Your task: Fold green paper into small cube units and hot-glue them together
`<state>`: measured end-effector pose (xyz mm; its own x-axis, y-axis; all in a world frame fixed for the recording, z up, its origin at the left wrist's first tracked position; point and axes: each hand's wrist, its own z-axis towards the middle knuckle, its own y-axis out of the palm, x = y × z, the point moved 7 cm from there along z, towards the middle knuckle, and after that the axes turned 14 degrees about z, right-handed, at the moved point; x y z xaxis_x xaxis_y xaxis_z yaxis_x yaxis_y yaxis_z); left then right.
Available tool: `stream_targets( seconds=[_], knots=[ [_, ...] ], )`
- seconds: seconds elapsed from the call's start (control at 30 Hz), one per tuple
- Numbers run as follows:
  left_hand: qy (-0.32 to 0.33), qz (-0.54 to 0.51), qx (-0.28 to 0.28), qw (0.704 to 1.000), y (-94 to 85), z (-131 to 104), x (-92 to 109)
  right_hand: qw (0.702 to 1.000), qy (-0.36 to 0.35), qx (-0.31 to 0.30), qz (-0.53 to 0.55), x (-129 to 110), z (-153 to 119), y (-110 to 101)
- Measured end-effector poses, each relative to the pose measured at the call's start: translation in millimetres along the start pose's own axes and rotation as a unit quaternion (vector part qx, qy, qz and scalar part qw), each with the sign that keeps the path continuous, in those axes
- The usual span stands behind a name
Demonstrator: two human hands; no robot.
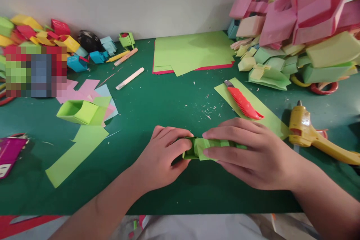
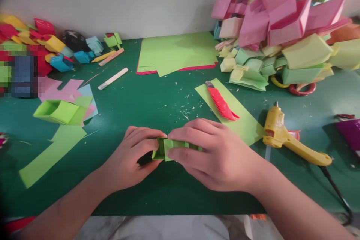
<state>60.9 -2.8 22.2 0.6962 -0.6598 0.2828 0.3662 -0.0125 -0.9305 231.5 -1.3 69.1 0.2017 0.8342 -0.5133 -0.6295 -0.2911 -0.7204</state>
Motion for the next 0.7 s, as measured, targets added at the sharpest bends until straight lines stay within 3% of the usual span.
stream_targets(
  seconds=[0.7],
  knots=[
    [0.032,0.042,-0.014,0.999,2.0,2.6,7.1,1.000,0.007,-0.003,-0.013,1.8,0.9,-0.6]
  ],
)
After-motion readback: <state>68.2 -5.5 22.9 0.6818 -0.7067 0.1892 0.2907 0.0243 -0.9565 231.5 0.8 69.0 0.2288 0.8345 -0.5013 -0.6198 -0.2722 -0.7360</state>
